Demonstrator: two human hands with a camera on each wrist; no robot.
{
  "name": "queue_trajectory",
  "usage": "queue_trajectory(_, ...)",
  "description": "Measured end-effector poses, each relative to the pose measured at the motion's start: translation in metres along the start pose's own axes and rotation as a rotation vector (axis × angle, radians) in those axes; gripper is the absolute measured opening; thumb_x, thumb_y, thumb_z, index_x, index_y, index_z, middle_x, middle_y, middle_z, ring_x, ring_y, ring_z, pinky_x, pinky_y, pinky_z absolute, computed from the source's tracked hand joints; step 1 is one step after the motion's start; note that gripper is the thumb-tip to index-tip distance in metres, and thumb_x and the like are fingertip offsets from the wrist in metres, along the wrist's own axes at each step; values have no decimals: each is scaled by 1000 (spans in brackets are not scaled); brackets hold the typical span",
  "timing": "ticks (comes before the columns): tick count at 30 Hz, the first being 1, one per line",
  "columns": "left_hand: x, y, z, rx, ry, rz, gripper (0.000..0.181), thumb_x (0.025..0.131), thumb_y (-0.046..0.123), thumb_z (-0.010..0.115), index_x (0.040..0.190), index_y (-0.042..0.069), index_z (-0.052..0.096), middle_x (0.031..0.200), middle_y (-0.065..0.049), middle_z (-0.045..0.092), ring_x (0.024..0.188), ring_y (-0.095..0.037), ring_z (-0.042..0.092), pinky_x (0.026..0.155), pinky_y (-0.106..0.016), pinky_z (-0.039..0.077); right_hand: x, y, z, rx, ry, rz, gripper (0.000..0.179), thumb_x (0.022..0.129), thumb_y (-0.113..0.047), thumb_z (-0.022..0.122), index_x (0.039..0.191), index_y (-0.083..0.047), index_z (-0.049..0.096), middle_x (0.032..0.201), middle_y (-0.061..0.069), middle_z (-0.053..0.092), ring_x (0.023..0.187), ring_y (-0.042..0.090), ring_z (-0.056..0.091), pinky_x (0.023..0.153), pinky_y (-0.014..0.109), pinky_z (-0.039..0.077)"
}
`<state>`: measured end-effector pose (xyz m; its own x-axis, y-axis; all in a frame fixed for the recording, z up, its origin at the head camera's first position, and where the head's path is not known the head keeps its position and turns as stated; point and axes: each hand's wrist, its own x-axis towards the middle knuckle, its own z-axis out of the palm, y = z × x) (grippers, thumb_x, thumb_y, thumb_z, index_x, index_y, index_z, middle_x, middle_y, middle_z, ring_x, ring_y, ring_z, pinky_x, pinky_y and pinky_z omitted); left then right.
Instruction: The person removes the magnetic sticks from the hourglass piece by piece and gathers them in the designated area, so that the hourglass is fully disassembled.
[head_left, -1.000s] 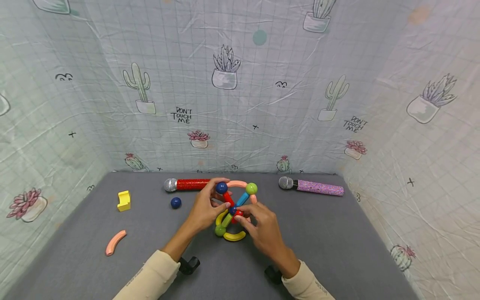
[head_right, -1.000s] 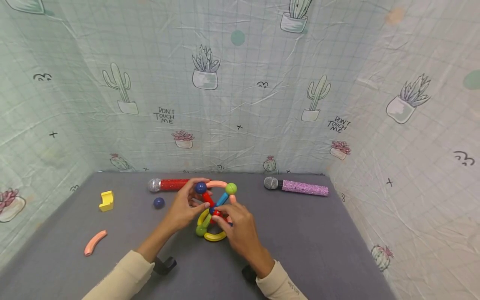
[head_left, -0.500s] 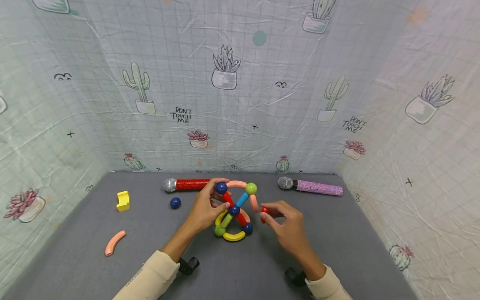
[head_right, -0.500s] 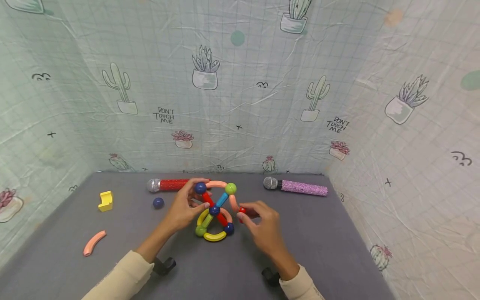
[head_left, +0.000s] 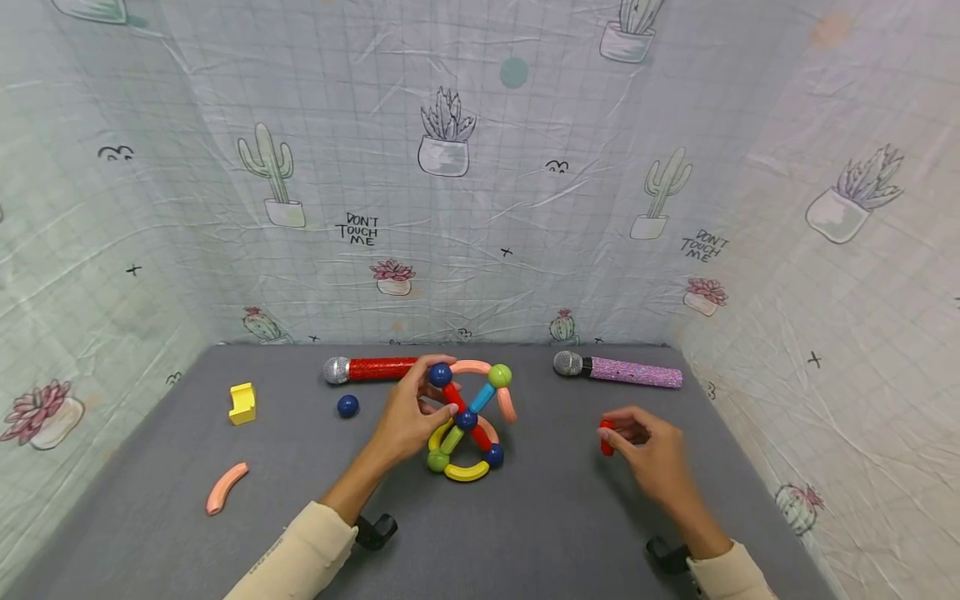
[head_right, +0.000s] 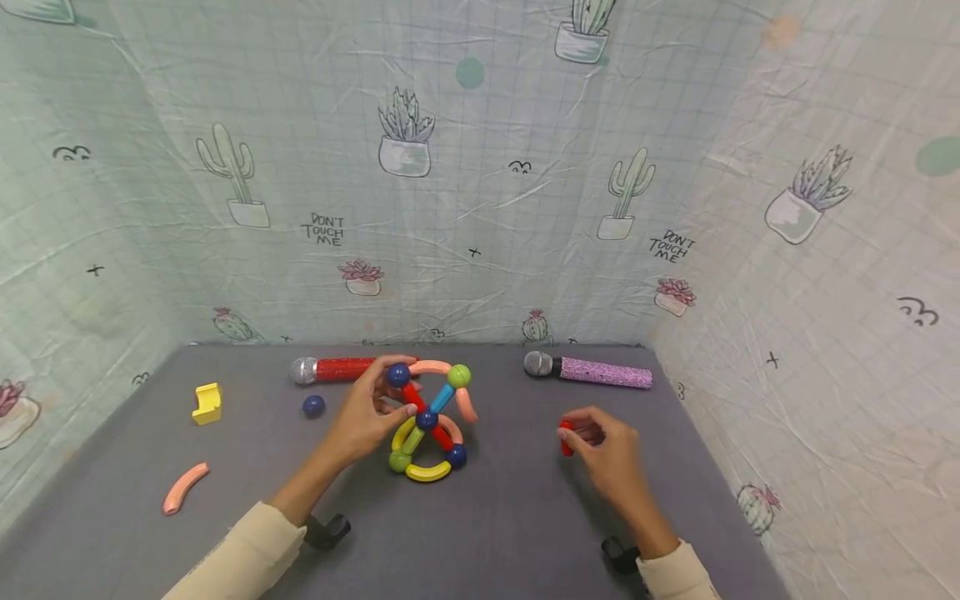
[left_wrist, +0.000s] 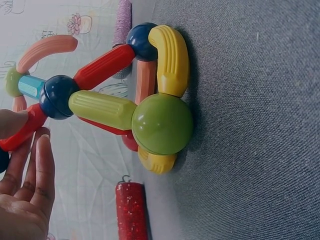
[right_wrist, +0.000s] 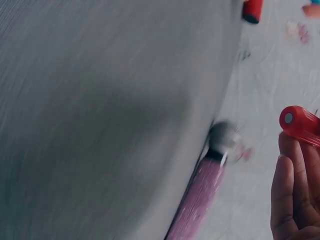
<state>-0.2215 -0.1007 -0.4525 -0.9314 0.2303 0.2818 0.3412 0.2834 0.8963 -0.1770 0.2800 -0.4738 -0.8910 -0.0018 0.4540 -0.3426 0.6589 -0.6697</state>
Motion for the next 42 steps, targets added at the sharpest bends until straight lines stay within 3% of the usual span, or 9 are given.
queue_trajectory(7,-1,3,0,2,12,-28,65,93,4,81,147,28,54,121,-6,67,98,-23,71,80,-33,62,-2,29,-27,-148,-7,71,19,85,-15,90,101,-11,81,89,3,80,68,2,70,62,13,52)
queue_trajectory(15,-2,2,0,6,9,-26,65,93,3,81,147,29,54,120,-6,67,98,-25,70,79,-30,62,-10,61,-48,-273,-13,54,17,82,-16,93,94,-15,81,83,-1,78,64,-6,62,58,17,47)
queue_trajectory(24,-1,3,0,-22,-1,-21,68,92,-1,80,148,26,54,120,-9,68,98,-26,71,76,-29,62,-12,74,-59,-370,-176,164,17,82,-25,93,89,-16,80,77,-4,76,65,2,65,59,26,44)
queue_trajectory(29,-1,3,0,-13,-4,-21,66,93,0,80,146,29,54,120,-7,68,97,-25,70,75,-29,62,-11,78,-59,-411,-204,147,19,82,-26,93,89,-15,80,78,-5,76,69,10,70,60,29,46)
queue_trajectory(33,-1,4,0,15,-12,-10,67,93,1,80,147,29,53,123,-10,71,96,-25,69,75,-30,61,-9,70,-53,-422,-110,68,20,83,-25,92,94,-13,79,81,-2,78,71,15,73,62,32,50)
queue_trajectory(37,-1,4,0,13,-11,-5,66,93,1,80,146,29,53,123,-10,71,95,-25,69,75,-30,61,1,45,-38,-340,-24,16,20,93,-30,84,104,-14,80,90,-2,80,79,14,75,70,32,58)
queue_trajectory(42,-1,5,1,9,-2,-10,66,93,0,79,145,31,54,120,-7,69,95,-26,69,74,-30,62,21,7,-12,-122,-119,34,28,107,-37,65,125,-18,75,112,0,81,101,13,75,88,29,60)
